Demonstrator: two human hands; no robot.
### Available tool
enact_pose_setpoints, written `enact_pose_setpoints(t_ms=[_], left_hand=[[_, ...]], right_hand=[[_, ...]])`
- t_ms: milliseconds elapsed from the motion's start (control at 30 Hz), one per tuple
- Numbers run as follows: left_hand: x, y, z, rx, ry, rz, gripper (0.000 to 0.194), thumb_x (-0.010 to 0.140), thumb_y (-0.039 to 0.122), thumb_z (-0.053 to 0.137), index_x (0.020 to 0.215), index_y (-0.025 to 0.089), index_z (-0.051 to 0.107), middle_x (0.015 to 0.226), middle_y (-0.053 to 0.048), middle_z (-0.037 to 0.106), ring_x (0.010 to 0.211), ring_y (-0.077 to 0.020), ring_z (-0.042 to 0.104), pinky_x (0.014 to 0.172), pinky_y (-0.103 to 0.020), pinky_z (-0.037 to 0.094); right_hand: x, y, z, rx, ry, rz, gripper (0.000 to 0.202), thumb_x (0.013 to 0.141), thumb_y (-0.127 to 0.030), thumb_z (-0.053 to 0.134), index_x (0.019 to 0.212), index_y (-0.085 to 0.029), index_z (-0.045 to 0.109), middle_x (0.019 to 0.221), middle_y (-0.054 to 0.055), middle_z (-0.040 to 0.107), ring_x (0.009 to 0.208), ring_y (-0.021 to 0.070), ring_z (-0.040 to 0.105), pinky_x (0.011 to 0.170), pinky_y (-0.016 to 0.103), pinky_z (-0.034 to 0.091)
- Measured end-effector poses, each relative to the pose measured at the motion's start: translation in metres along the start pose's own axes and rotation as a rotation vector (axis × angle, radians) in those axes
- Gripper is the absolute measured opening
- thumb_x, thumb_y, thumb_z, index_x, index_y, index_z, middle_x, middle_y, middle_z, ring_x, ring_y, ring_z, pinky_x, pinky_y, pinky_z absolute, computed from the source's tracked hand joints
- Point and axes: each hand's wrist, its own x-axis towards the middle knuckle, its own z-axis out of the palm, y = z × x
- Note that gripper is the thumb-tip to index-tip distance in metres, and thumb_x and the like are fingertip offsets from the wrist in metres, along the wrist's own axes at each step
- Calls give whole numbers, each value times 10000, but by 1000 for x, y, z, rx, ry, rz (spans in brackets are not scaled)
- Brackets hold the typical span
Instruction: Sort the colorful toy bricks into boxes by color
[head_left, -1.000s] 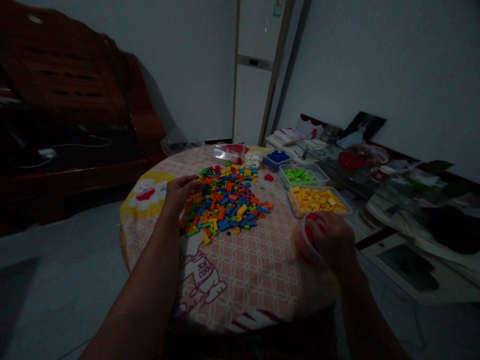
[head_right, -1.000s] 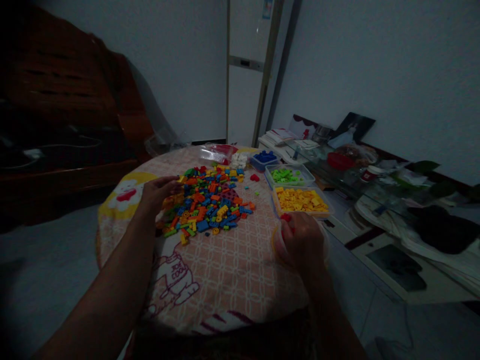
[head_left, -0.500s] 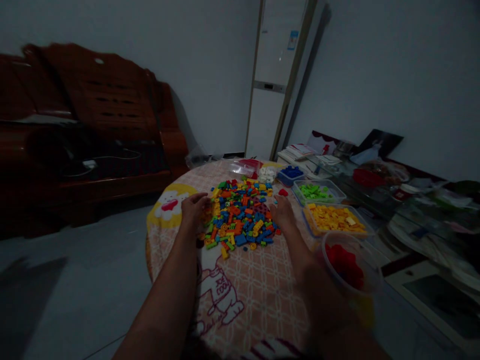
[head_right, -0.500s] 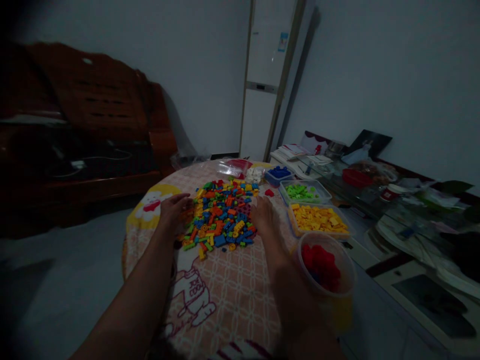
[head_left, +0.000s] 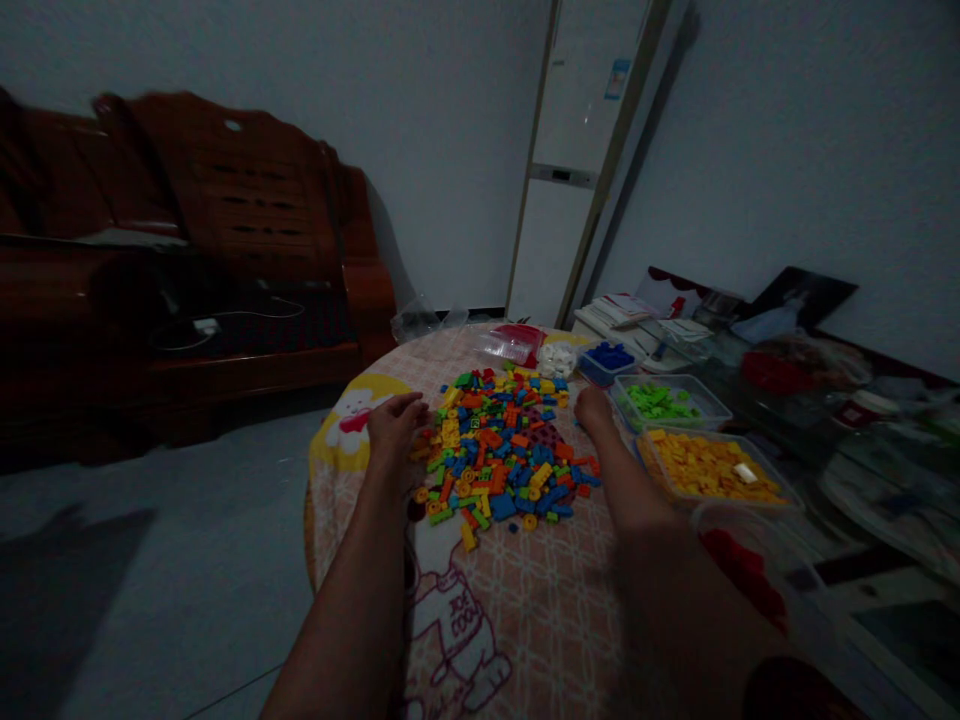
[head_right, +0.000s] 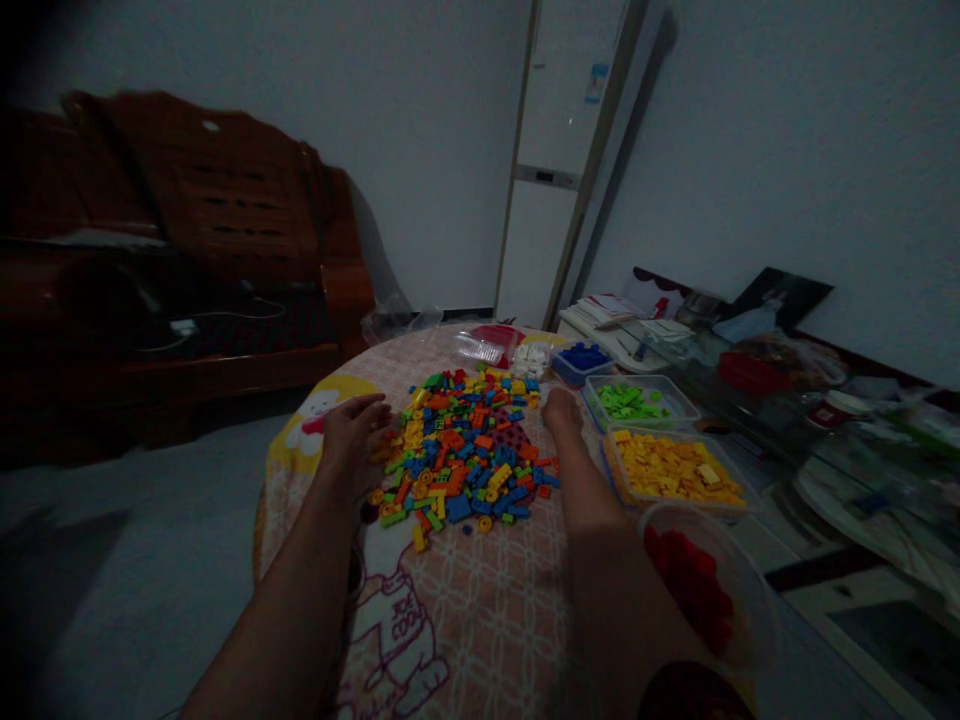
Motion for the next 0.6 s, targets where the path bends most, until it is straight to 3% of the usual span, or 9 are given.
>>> enact_pose_setpoints(t_ms=[100, 233, 333, 433, 600], left_hand=[[-2, -1, 0, -5, 12, -11, 401, 635, 342, 705, 993, 160, 701, 876, -73, 716, 707, -190, 684, 599, -311, 572], [-2, 0, -2, -4, 8, -36, 386, 637, 358, 705, 972, 167, 695, 870, -68, 709, 702, -188, 679, 598, -319, 571], [1, 1, -2, 13, 14, -50, 370, 609, 340, 715, 931, 159, 698, 838, -72, 709, 702, -198, 679, 601, -325, 567], [2, -1, -1, 0, 20, -59, 384, 598, 336, 728, 935, 152, 707, 814, -70, 706, 682, -190, 673, 592, -313, 558], [2, -8, -2, -2, 6, -56, 392, 631, 346, 732, 976, 159, 711, 835, -69, 708, 675, -177, 671, 580, -301, 552]], right_hand=[[-1, -14, -11, 11, -110, 24, 276, 863, -102, 563, 1046, -69, 768, 937, 199, 762, 868, 243, 733, 741, 282, 513], [-6, -35, -25, 52, -282, -109, 185, 839, -205, 638, 878, -137, 806, 807, 86, 770, 749, 188, 711, 668, 236, 490], [-2, -54, -27, 43, -188, -213, 254, 887, -259, 599, 925, -125, 811, 933, 120, 787, 862, 209, 715, 725, 246, 489], [11, -76, -16, 45, -67, -328, 325, 936, -195, 500, 1053, -139, 798, 1088, 137, 779, 1010, 221, 703, 849, 258, 488], [32, -104, 10, 46, -98, -414, 375, 901, -74, 485, 1128, -148, 774, 1163, 129, 762, 1092, 220, 682, 947, 260, 478]])
